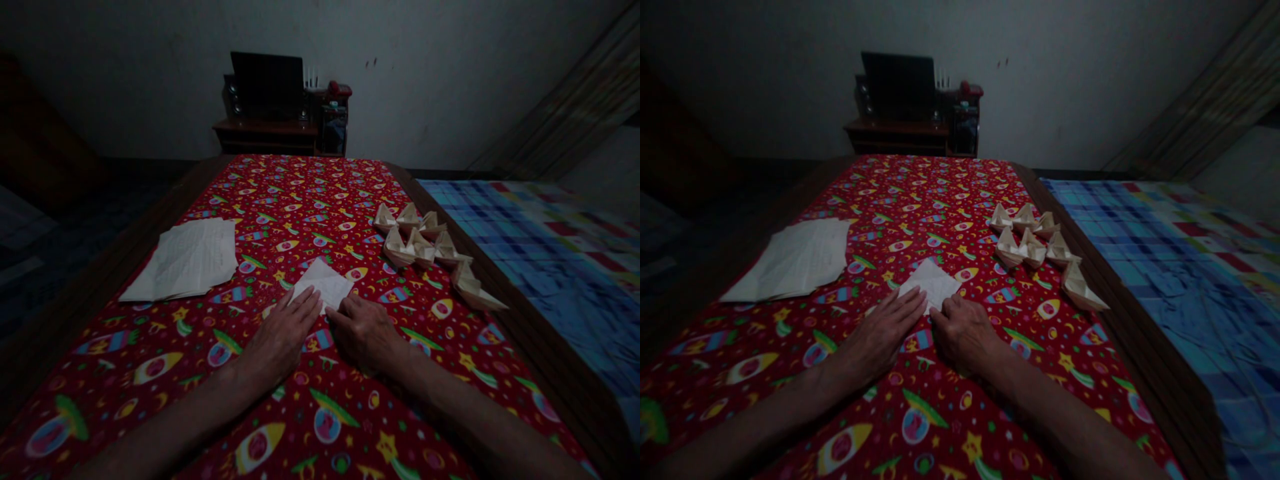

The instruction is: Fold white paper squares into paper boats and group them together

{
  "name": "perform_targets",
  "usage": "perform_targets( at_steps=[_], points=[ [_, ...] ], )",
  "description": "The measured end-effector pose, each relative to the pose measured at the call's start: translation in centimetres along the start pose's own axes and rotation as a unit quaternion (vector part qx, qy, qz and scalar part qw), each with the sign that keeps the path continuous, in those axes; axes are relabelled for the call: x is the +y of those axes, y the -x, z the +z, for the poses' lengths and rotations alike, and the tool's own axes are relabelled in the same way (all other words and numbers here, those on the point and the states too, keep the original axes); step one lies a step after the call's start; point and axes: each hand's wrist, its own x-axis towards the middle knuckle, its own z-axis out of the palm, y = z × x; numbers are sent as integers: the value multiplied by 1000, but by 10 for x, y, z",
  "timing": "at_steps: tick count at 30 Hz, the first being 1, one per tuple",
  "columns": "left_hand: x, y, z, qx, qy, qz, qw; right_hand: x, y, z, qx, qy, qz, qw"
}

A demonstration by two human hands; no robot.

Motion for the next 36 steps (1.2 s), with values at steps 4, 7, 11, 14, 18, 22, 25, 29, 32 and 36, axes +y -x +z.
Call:
perform_targets(
  at_steps=[4,7,11,14,18,22,25,29,32,36],
  points=[
    [8,6,-7,-15,-8,-19,1000,0,1,-1,-22,-4,11,1000],
    [6,9,-12,-23,-29,-5,999,0,3,-4,-36,-1,10,999],
    [-6,21,-13,-21,-55,5,998,1,4,-6,-35,3,5,999],
    [-17,34,-12,-20,-77,-7,997,3,6,-5,-26,6,-5,1000],
    [-25,43,-13,-10,-94,-6,995,6,10,-4,-25,8,-19,999],
    [-26,41,-15,2,-80,-10,997,6,15,-6,-29,1,-16,999],
    [-25,37,-14,13,-62,-16,998,7,12,-8,-30,-35,-17,999],
    [-20,30,-14,45,-16,-14,999,19,-4,-12,24,-102,93,990],
    [-16,25,-16,63,11,-19,998,35,-19,-9,57,-68,154,984],
    [-14,17,-20,57,22,-30,998,48,-27,1,-9,-89,148,985]
  ],
)
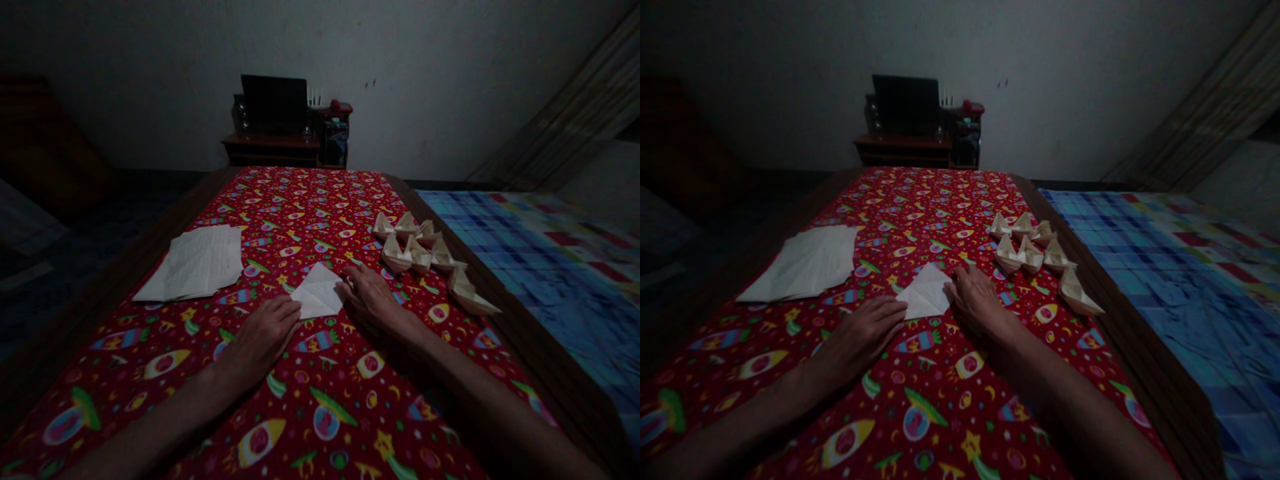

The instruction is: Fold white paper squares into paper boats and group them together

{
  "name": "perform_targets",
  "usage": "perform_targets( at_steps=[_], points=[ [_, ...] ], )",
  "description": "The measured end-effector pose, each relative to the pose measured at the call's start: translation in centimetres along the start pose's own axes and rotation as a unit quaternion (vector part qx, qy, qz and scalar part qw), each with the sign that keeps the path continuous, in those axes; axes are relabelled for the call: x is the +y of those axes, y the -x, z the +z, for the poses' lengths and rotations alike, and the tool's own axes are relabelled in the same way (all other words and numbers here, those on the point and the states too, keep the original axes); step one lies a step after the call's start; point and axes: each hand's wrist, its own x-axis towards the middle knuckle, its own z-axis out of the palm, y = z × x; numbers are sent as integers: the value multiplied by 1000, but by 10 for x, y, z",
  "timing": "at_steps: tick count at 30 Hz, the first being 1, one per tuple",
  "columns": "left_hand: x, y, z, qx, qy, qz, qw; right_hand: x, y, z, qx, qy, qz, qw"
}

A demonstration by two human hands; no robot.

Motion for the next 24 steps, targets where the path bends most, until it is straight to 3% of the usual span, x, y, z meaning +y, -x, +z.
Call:
perform_targets(
  at_steps=[9,12,16,20,24],
  points=[
    [-10,-5,4,-19,-55,54,997,-4,13,-4,-14,-116,31,993],
    [-17,-18,6,-18,-106,71,992,-5,14,0,-17,-178,85,980],
    [-32,-46,9,-24,-126,66,990,-14,20,9,24,-240,162,957],
    [-31,-52,12,-21,-57,51,997,-22,37,5,8,-229,110,967],
    [-13,-30,17,-20,33,46,998,-25,52,-11,20,-78,7,997]
  ],
)
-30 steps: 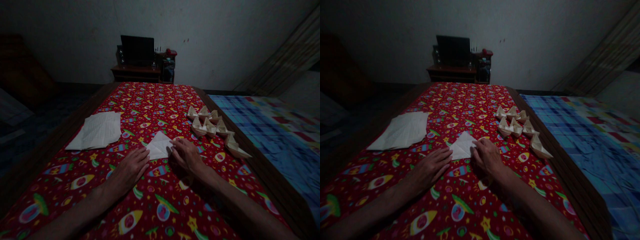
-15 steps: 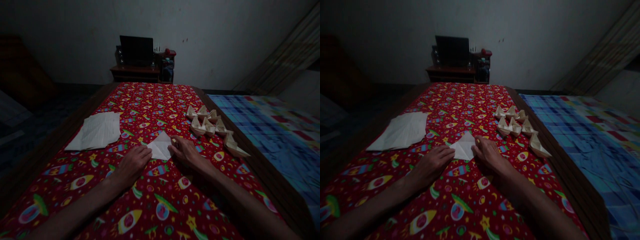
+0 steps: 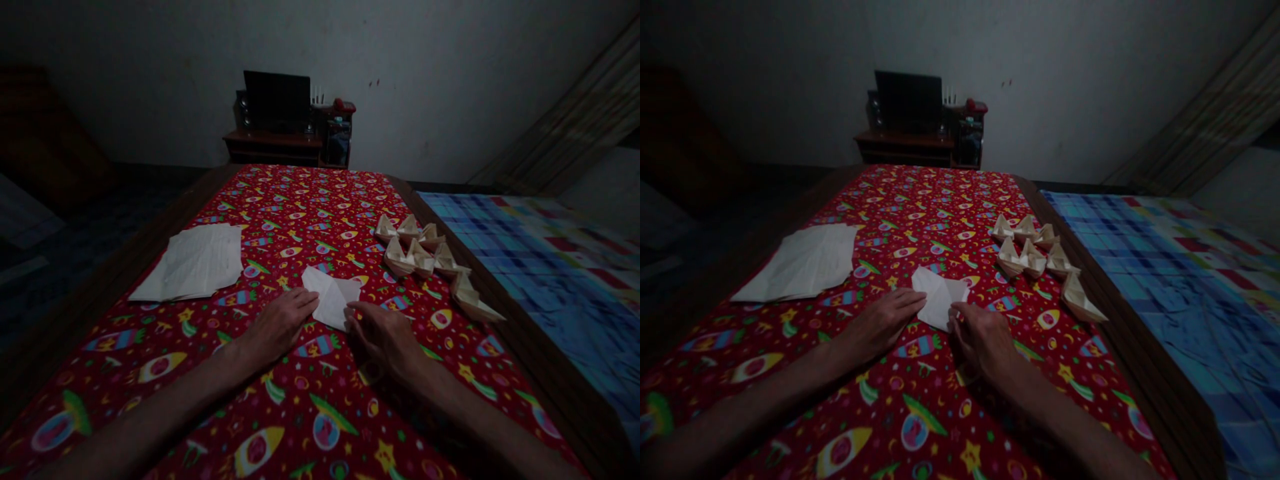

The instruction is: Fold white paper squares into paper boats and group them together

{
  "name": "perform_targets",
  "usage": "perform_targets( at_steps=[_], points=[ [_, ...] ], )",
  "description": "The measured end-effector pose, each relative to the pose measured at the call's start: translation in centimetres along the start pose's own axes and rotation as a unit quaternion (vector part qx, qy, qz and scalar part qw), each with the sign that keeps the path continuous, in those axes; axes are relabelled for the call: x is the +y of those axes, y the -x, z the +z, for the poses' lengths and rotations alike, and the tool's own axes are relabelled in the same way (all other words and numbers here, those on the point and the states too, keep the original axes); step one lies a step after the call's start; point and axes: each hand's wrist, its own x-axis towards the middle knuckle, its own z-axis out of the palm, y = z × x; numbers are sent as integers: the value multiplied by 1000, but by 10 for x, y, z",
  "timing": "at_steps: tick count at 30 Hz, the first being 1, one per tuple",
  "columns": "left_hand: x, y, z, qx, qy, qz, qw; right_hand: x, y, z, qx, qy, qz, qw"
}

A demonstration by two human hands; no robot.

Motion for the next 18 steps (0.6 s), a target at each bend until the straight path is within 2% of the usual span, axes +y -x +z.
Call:
perform_targets(
  at_steps=[3,6,11,15,18],
  points=[
    [9,12,5,7,20,-9,1000,-6,-2,-4,6,136,-123,983],
    [11,15,8,13,25,-19,999,-11,-13,0,-46,180,-190,964],
    [10,14,10,31,21,-35,999,-8,-22,1,-137,203,-205,947],
    [9,17,11,42,23,-28,998,-1,-22,-5,-131,167,-218,953],
    [9,18,12,47,25,-22,998,9,-27,-5,-110,39,-185,976]
  ],
)
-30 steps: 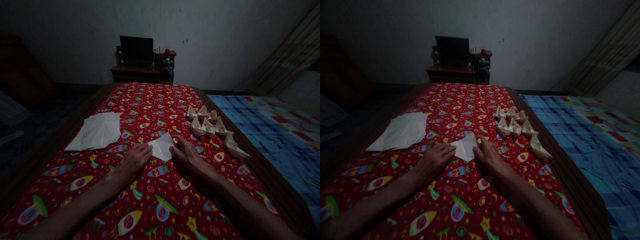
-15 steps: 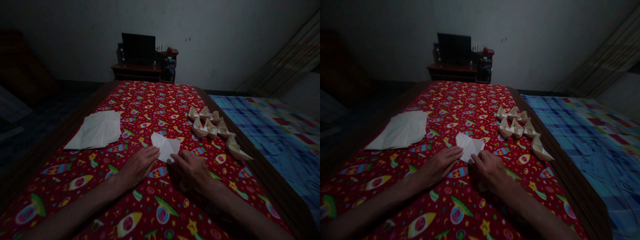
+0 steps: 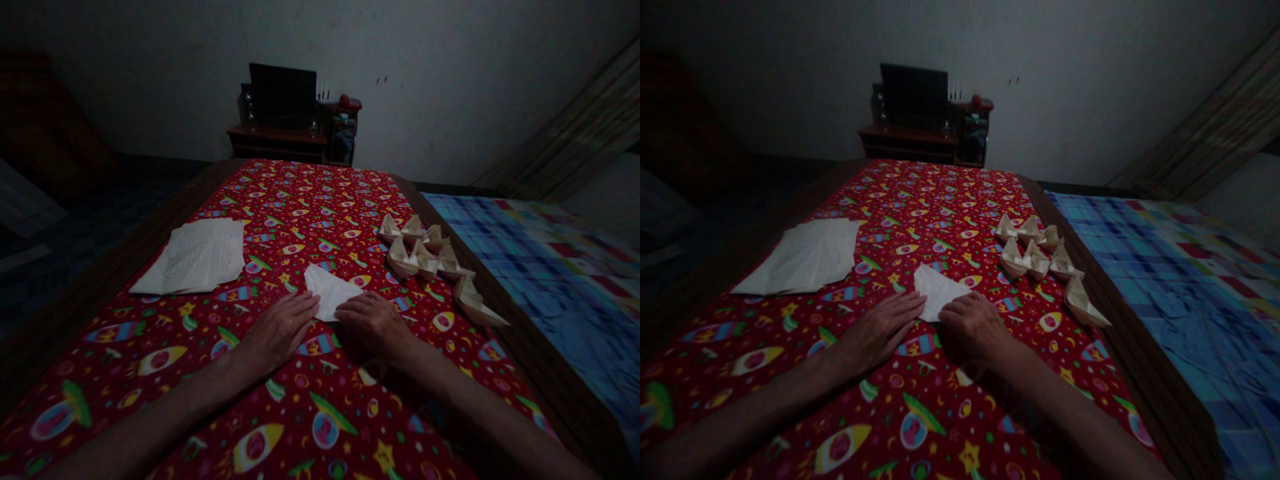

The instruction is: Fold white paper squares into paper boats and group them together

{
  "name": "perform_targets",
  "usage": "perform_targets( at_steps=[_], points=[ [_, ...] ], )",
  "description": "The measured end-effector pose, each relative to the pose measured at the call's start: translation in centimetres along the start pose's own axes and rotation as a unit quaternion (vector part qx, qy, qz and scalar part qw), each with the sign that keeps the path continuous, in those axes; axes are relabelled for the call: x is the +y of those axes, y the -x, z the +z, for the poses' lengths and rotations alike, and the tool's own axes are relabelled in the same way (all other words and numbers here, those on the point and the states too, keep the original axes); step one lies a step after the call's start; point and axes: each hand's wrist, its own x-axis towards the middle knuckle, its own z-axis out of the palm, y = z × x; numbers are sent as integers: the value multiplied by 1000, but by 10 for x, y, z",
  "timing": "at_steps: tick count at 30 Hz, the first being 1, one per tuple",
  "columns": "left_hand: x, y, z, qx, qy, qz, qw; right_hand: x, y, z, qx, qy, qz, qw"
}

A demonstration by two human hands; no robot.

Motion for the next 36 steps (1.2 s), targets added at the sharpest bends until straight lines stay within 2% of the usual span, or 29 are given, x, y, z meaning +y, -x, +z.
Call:
perform_targets(
  at_steps=[3,6,13,21,36],
  points=[
    [2,0,-1,6,0,-7,1000,14,-5,4,18,-170,95,981],
    [5,0,-2,12,-1,-11,1000,23,-14,9,21,-237,177,955],
    [8,1,-1,1,0,-26,1000,14,-25,18,74,-112,207,969],
    [9,3,1,4,11,-28,1000,12,-27,23,88,-52,225,969],
    [14,0,-2,-33,16,-30,999,13,-27,26,94,-47,228,968]
  ],
)
